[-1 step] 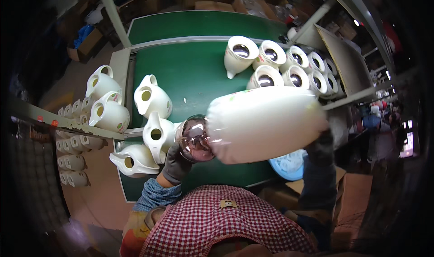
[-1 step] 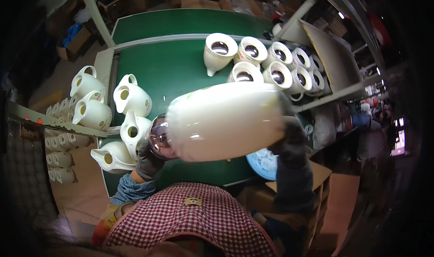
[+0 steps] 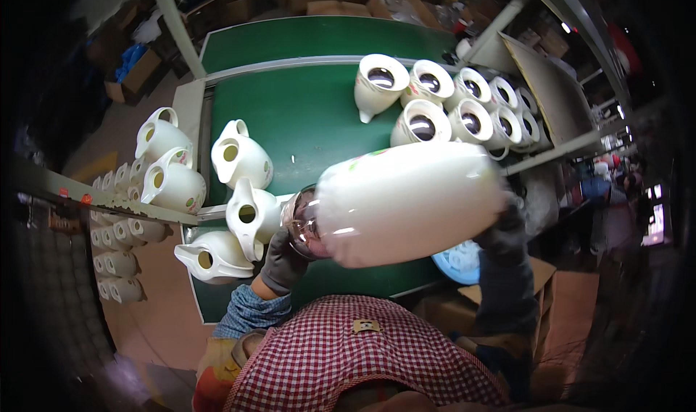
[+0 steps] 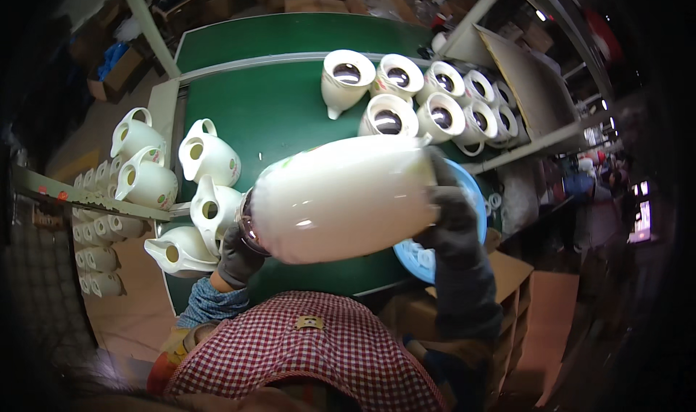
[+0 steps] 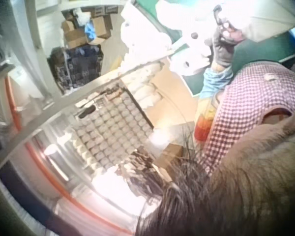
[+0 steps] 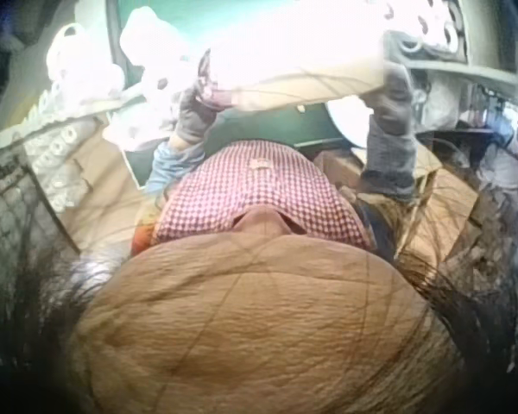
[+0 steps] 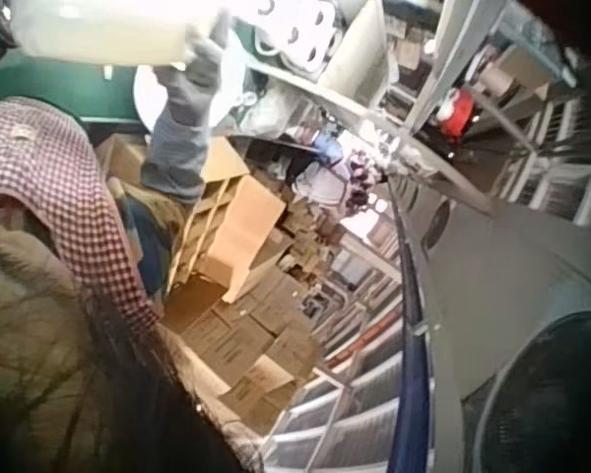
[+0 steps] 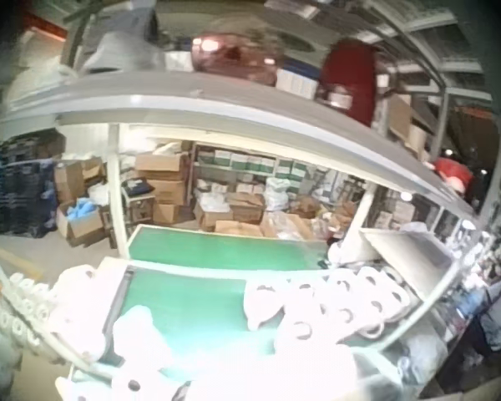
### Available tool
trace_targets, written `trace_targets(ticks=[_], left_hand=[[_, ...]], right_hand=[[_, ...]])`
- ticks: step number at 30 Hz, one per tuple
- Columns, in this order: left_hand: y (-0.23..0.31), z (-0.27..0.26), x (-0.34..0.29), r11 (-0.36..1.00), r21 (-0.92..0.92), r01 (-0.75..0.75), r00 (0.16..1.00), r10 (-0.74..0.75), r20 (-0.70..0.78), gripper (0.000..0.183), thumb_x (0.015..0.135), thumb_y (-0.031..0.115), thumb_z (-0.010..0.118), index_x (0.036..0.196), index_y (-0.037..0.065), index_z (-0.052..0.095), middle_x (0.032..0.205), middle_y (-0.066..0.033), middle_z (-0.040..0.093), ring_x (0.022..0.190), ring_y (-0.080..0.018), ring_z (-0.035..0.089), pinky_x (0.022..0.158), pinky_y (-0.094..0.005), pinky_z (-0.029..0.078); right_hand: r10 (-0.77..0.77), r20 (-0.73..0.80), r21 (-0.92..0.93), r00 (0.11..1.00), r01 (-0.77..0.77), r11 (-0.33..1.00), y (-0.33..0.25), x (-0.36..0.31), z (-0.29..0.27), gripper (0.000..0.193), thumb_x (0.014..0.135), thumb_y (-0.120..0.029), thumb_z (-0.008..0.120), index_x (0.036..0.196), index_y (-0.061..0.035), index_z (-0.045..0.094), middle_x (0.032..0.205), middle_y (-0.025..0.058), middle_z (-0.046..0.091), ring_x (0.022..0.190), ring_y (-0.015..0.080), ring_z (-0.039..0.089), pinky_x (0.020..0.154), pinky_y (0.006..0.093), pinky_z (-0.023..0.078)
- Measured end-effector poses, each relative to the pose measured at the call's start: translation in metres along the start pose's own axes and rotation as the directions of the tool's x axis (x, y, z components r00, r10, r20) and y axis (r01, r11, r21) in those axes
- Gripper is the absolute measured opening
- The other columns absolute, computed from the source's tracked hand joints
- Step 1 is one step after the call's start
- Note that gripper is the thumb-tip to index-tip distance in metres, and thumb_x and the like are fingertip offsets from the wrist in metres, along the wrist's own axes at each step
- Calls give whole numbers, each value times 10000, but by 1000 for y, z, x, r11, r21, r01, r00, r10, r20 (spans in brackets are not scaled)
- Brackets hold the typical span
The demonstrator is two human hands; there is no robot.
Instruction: The person assembles white ceramic pitchers by inserting a dark inner liner and a white plastic ring into each unit. The person picks up pitchers from a green table, places the liner and ring inside, and sets the completed units back on the table.
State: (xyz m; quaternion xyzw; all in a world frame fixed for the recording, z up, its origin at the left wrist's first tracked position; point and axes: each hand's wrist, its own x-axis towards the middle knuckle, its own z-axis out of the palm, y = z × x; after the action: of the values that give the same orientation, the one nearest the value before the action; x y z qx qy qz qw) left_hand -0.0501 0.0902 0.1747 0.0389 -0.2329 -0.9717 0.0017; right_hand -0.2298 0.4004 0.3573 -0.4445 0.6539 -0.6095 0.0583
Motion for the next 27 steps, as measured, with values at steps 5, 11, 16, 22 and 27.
trace_targets(ticks=[5,11,16,22,27], left_hand=[[-28,3,-10,992,-21,128,992,-128,-18,653,1037,399,513,1560,44,349,1575,-133,437,1442,-294,432,1192,-489,353],[-20,166,22,571,821,-20,929,-292,226,505,790,267,814,1210,59,626,1073,-96,667,971,-235,647,856,-379,521],[-43,206,22,536,844,-8,866,-418,274,302,792,116,812,1046,42,665,948,-60,664,873,-172,630,780,-313,517],[-54,179,12,659,735,156,853,-466,237,342,824,142,779,1112,41,625,1026,-70,639,943,-185,608,830,-331,502],[-60,109,-3,810,431,397,856,-496,145,375,851,164,753,1167,39,592,1091,-79,619,1002,-196,590,871,-347,489]], right_hand=[[102,6,-18,995,-102,995,1,-56,51,563,669,-121,924,1194,-115,722,1592,241,369,1483,423,345,1200,512,301],[110,-8,-292,994,-108,950,7,-122,81,617,712,-172,925,1280,-142,686,1612,230,342,1503,399,317,1211,486,270],[150,-67,-302,986,-163,939,-6,-148,79,613,710,-293,913,1269,-190,684,1564,238,413,1474,445,346,1216,555,271],[121,-94,-267,988,-142,953,-12,-169,74,590,712,-298,919,1245,-185,693,1554,250,420,1475,441,351,1216,552,272],[90,-123,-366,988,-129,922,-17,-172,69,720,757,-349,890,1373,-136,583,1550,249,416,1475,437,345,1213,551,278]])
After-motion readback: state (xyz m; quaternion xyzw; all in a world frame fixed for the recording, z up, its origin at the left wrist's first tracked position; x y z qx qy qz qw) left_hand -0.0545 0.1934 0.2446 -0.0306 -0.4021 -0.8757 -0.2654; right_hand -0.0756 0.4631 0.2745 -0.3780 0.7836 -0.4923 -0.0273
